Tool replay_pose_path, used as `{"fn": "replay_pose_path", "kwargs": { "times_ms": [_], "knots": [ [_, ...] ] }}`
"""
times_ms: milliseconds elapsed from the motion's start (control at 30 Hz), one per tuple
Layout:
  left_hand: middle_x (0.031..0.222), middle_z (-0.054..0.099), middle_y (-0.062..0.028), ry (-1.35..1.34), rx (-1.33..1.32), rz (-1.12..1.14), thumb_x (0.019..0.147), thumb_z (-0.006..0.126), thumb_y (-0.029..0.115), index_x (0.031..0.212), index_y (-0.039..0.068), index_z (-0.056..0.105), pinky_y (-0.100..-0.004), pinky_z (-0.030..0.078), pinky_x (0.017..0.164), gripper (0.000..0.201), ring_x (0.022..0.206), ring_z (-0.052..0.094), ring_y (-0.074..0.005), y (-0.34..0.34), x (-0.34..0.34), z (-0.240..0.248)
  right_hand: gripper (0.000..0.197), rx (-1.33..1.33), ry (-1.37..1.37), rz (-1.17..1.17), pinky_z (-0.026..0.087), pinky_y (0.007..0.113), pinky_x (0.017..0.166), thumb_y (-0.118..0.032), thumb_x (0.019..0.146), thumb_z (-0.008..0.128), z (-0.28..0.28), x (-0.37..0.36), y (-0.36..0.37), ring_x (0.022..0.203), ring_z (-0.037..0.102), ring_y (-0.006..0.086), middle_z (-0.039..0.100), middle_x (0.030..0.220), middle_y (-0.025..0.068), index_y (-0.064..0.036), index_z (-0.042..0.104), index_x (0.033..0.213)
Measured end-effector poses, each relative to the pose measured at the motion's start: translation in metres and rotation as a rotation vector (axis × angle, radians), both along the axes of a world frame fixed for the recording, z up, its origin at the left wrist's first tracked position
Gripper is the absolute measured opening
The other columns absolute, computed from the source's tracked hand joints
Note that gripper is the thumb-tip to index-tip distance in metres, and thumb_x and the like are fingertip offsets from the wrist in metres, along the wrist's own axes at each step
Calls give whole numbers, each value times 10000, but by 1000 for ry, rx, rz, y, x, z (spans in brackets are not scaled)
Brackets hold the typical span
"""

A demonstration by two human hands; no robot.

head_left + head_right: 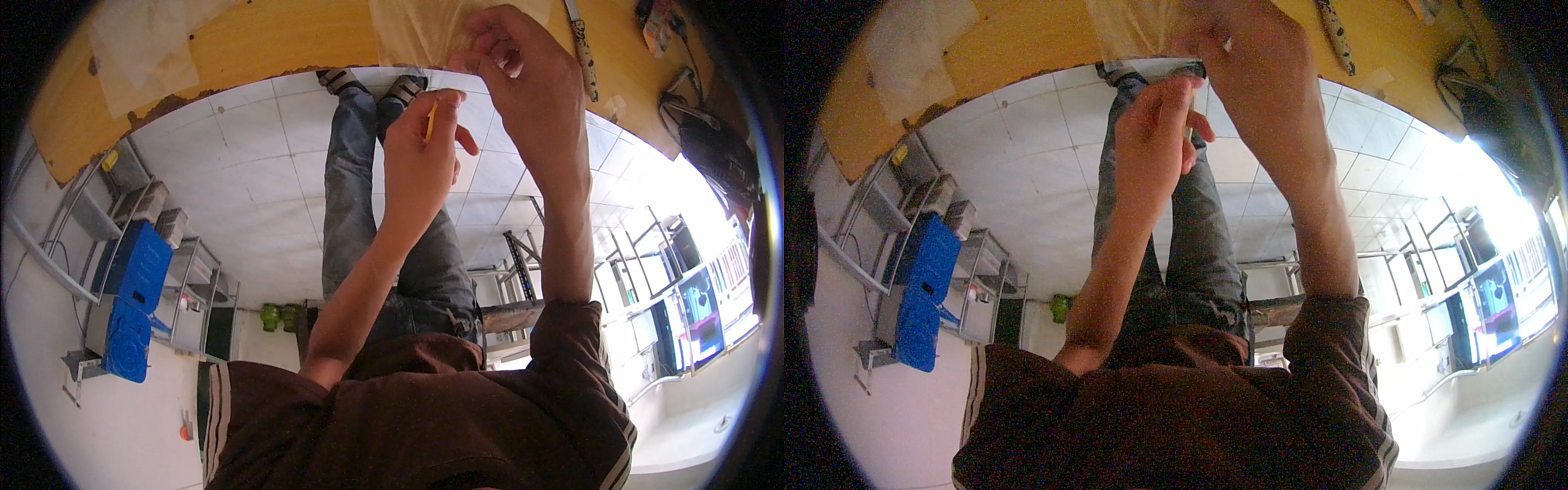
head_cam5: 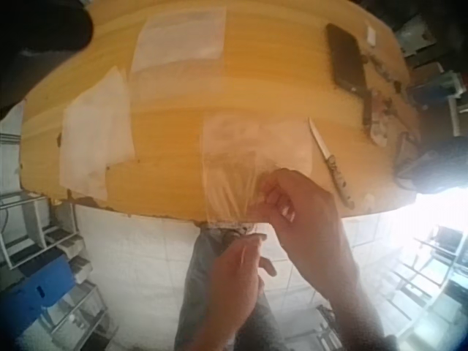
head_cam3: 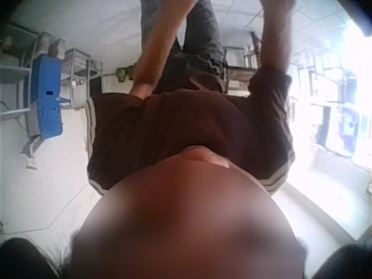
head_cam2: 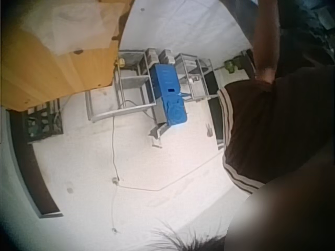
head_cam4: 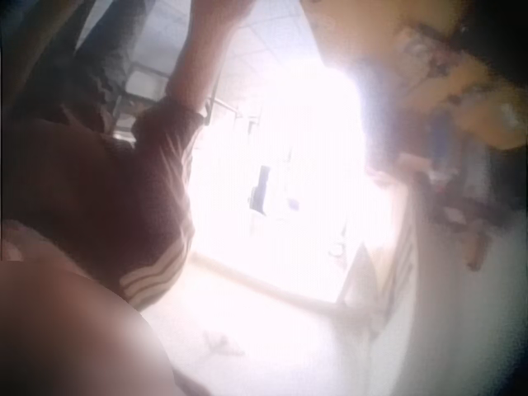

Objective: The person prepares small plastic bags by taping them to a yellow table, then moves to a metal table to place round dough pieces into the bags. The person handles each dough piece individually, placing it into a bag and setting the filled bag aside.

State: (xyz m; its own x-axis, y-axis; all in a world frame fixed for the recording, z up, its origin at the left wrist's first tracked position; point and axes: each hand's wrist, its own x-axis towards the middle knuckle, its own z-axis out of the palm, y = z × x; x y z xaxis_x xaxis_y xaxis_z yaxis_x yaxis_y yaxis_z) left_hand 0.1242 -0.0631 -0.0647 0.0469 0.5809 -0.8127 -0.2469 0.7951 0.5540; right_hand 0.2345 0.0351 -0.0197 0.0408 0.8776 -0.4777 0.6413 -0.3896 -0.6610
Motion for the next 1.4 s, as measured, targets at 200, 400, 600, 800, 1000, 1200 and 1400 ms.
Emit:
{"fn": "replay_pose_path", "kwargs": {
  "times_ms": [200,400,600,800,1000,1200,1400],
  "knots": [
    [717,694,-74,24,73,0,1102,524,366,1197,34,686,-194,323,396,381,419,440,-24,-4,1,-3,184,39,-10,3,515,321,700,-25,848,729,-1,0,-4,764,658,205,692,844,104,7,683,1023],
    [741,699,-78,38,102,-24,1107,519,353,1206,16,681,-196,339,399,387,436,462,-28,-4,-1,-8,163,8,13,-32,517,323,703,-28,854,729,1,-1,-6,761,658,208,684,842,105,9,680,1005],
    [675,687,-55,23,82,-11,1096,545,286,1164,26,659,-220,337,390,292,405,460,-37,-1,-1,-5,141,79,-1,8,509,328,695,-5,849,715,-4,0,-6,759,646,215,670,838,107,12,673,983],
    [690,699,-68,19,9,34,1083,574,304,1139,16,650,-221,342,384,303,387,462,-50,1,1,-3,137,160,28,31,504,321,695,4,844,713,-4,-2,-7,759,643,213,671,838,105,15,672,974],
    [864,726,-116,-20,-2,-104,1091,547,371,1262,13,630,-199,351,419,405,471,476,-42,-3,-11,-11,141,57,37,7,508,322,700,3,846,714,-2,-3,-3,758,645,209,671,838,101,12,675,981],
    [885,725,-123,-19,119,-77,1122,475,347,1329,16,584,-197,364,439,406,491,485,-37,-12,-8,-10,150,30,25,-7,518,320,719,-11,861,716,2,-1,-3,782,661,208,687,866,105,6,686,1007],
    [857,720,-121,-66,73,-41,1131,413,413,1321,27,594,-195,345,441,466,468,425,-35,-8,-5,-6,178,251,-23,178,604,310,789,-112,914,787,-18,10,-15,849,760,175,775,961,44,-78,729,1079]
  ]
}}
